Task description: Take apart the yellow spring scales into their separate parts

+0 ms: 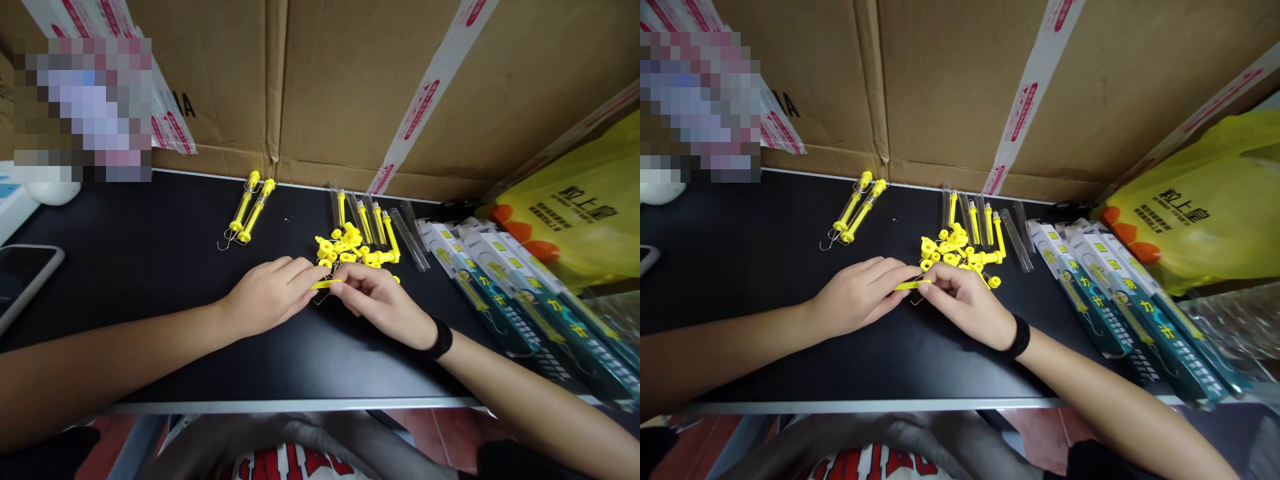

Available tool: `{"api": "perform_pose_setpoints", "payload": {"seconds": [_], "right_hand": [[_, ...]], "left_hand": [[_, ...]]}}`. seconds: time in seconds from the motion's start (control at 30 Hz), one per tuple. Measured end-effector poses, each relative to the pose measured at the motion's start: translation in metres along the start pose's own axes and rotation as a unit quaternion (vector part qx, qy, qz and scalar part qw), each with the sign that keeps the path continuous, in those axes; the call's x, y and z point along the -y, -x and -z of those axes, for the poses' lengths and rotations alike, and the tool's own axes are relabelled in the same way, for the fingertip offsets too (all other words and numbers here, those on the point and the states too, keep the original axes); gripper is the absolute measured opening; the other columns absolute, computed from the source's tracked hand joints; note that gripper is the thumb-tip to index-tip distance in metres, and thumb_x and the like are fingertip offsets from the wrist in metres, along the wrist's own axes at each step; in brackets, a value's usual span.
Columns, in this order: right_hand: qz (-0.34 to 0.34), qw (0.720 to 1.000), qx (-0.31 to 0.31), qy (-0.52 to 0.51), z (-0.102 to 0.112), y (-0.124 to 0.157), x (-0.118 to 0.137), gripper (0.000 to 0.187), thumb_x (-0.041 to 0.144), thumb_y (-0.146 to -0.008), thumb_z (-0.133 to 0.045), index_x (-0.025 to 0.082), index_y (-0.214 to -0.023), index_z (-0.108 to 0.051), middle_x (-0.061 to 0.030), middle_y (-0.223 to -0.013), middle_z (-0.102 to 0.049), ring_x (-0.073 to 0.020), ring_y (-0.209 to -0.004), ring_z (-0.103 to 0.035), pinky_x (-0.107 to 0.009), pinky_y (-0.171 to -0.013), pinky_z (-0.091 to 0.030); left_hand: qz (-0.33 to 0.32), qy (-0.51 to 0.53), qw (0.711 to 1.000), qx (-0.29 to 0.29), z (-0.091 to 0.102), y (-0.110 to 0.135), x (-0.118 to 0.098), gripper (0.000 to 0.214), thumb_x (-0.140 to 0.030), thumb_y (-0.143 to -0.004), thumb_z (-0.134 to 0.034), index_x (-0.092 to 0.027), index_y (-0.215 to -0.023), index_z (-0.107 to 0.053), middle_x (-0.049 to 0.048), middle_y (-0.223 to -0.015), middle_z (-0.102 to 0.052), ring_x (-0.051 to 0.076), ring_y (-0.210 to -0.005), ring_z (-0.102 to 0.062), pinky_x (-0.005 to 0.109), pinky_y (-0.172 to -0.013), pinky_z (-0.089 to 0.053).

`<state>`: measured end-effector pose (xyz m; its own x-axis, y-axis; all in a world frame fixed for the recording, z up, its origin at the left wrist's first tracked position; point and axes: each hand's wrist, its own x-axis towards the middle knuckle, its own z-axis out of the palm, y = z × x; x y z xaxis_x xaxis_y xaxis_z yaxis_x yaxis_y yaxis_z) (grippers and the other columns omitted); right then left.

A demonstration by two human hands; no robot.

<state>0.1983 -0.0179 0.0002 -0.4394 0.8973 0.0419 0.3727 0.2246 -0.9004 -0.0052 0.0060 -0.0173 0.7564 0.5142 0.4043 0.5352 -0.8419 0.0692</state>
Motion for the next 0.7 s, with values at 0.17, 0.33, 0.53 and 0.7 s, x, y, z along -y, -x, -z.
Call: {"api": "perform_pose_setpoints", "payload": {"seconds": [0.17, 0.33, 0.53, 0.7], "right_hand": [[-0.03, 0.991, -0.042, -0.124, 0.009, -0.005, -0.002, 0.021, 0.032, -0.086, -0.049, 0.018, -0.071, -0.046, 0.0075, -0.049, -0.041, -0.0048, -0.041, -0.034, -0.018, -0.04, -0.024], [-0.04, 0.976, -0.112, -0.182, 0.017, -0.011, -0.01, 0.019, 0.025, -0.084, -0.048, 0.019, -0.066, -0.046, 0.0078, -0.046, -0.039, -0.0039, -0.036, -0.029, -0.017, -0.035, -0.017], [-0.025, 0.973, -0.127, -0.191, 0.017, -0.01, -0.011, 0.018, 0.022, -0.083, -0.047, 0.019, -0.066, -0.045, 0.007, -0.049, -0.041, -0.0038, -0.037, -0.031, -0.017, -0.035, -0.018], [-0.013, 0.985, -0.079, -0.151, 0.011, -0.008, -0.009, 0.019, 0.029, -0.086, -0.048, 0.019, -0.069, -0.045, 0.0074, -0.048, -0.041, -0.0048, -0.039, -0.033, -0.018, -0.038, -0.023]], "left_hand": [[0.056, 0.079, 0.994, -0.046, 0.004, -0.001, 0.002, 0.048, -0.028, -0.081, -0.053, -0.016, -0.126, -0.038, 0.0076, -0.121, -0.052, 0.02, -0.111, -0.048, 0.036, -0.096, -0.039], [0.121, 0.135, 0.982, -0.056, 0.005, -0.002, 0.006, 0.037, -0.018, -0.076, -0.053, -0.016, -0.111, -0.044, 0.0043, -0.108, -0.056, 0.017, -0.1, -0.053, 0.033, -0.091, -0.041], [0.15, 0.162, 0.973, -0.068, 0.003, -0.002, 0.007, 0.015, -0.018, -0.079, -0.05, -0.017, -0.094, -0.045, -0.0005, -0.086, -0.055, 0.012, -0.079, -0.055, 0.026, -0.073, -0.044], [0.135, 0.17, 0.975, -0.053, 0.003, -0.002, 0.007, 0.008, -0.019, -0.081, -0.05, -0.018, -0.088, -0.046, -0.0027, -0.081, -0.056, 0.011, -0.076, -0.056, 0.024, -0.07, -0.043]]}}
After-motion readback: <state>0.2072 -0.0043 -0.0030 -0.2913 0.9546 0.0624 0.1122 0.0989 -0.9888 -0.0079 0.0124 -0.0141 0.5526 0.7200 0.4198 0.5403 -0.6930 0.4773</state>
